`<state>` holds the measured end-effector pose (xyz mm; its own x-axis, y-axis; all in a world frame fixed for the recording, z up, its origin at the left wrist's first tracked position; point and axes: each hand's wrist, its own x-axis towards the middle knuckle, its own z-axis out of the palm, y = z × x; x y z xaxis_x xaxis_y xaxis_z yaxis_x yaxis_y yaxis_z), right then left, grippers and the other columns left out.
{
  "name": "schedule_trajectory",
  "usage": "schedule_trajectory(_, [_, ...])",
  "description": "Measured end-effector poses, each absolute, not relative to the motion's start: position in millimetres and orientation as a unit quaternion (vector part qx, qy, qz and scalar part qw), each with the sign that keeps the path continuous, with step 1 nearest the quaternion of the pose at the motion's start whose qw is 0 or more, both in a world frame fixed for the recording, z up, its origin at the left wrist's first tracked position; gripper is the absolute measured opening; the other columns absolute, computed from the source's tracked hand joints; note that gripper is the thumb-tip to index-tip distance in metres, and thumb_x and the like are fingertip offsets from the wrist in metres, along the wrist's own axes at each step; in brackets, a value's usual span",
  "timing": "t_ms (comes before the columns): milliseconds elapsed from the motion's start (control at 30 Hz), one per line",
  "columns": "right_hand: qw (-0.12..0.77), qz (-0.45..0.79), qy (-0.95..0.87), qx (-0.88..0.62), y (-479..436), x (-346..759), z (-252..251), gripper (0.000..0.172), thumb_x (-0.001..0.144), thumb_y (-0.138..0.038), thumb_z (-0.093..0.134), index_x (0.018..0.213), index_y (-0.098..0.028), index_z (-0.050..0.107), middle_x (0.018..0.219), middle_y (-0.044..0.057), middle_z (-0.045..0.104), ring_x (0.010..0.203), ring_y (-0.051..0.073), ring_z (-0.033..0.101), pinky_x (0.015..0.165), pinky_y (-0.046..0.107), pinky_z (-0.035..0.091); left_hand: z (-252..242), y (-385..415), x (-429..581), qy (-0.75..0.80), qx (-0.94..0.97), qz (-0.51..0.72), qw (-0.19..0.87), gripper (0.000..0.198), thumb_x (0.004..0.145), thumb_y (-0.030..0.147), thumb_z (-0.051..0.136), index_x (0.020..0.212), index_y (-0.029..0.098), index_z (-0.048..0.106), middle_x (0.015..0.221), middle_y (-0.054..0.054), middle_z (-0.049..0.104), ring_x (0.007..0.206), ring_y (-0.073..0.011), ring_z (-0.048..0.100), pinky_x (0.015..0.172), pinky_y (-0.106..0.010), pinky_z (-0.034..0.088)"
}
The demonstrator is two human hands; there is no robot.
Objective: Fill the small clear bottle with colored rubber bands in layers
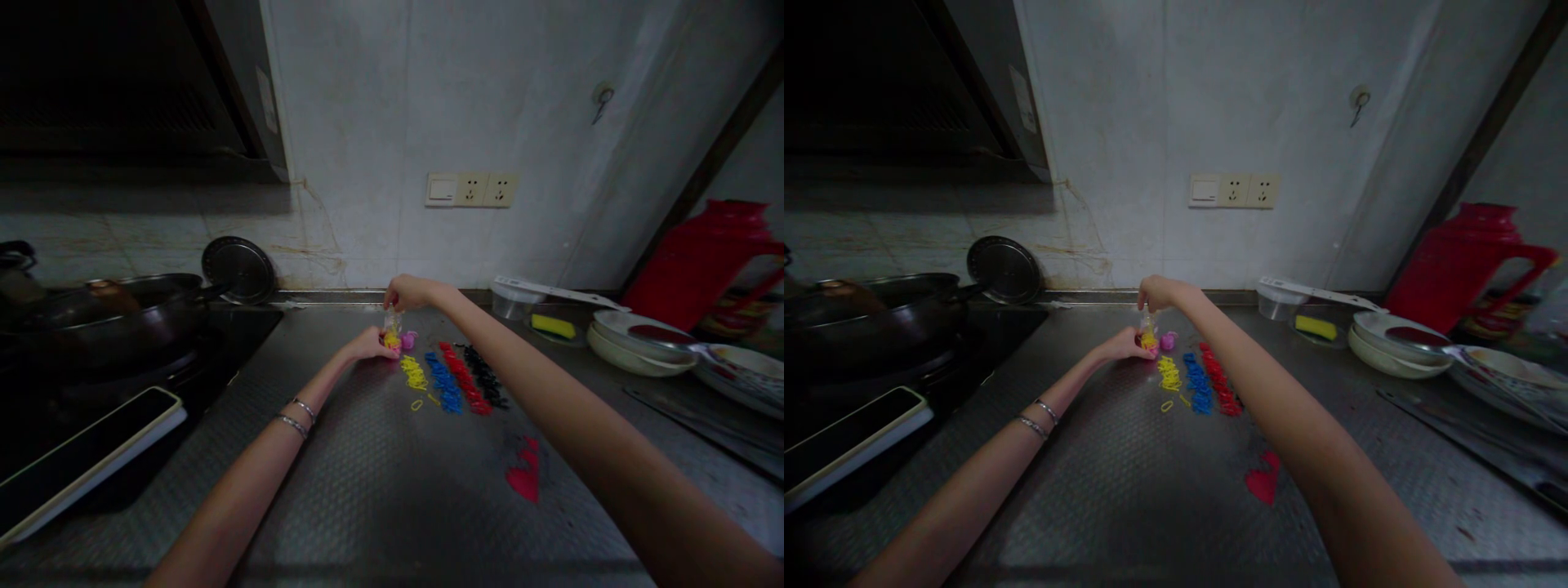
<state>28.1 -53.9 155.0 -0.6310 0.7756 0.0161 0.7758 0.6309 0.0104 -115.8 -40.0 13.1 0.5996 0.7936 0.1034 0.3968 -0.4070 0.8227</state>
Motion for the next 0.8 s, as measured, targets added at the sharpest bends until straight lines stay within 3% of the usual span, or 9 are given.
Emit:
schedule_trajectory(333, [0.156,0.032,-0.886,-0.435,-70,62,144,0.026,0.069,-0.009,0.053,0.089,-0.013,0.069,0.072,0.005,0.068,0.062,0.011,0.056,0.057,0.019,0.04,12,-39,-117,0.37,0.8,0.252,0.4,0.038,0.051,0.032,0.073,0.081,0.01,0.064,0.067,-0.001,0.062,0.066,-0.015,0.055,0.061,-0.024,0.041])
schedule_trajectory(600, [0.238,0.046,-0.85,-0.468,-77,89,97,0.026,0.071,-0.011,0.052,0.092,-0.012,0.067,0.079,0.006,0.067,0.067,0.012,0.057,0.065,0.023,0.043,12,-38,-117,0.368,0.809,0.234,0.394,0.041,0.054,0.033,0.071,0.085,0.009,0.063,0.074,-0.002,0.063,0.064,-0.0126,0.054,0.061,-0.024,0.039])
schedule_trajectory(800, [0.291,0.046,-0.849,-0.439,-82,81,94,0.026,0.071,-0.009,0.05,0.09,-0.012,0.067,0.084,0.006,0.067,0.069,0.011,0.056,0.066,0.022,0.044,13,-38,-116,0.36,0.815,0.23,0.392,0.039,0.054,0.034,0.07,0.084,0.01,0.063,0.072,-0.002,0.063,0.064,-0.0129,0.054,0.061,-0.024,0.039])
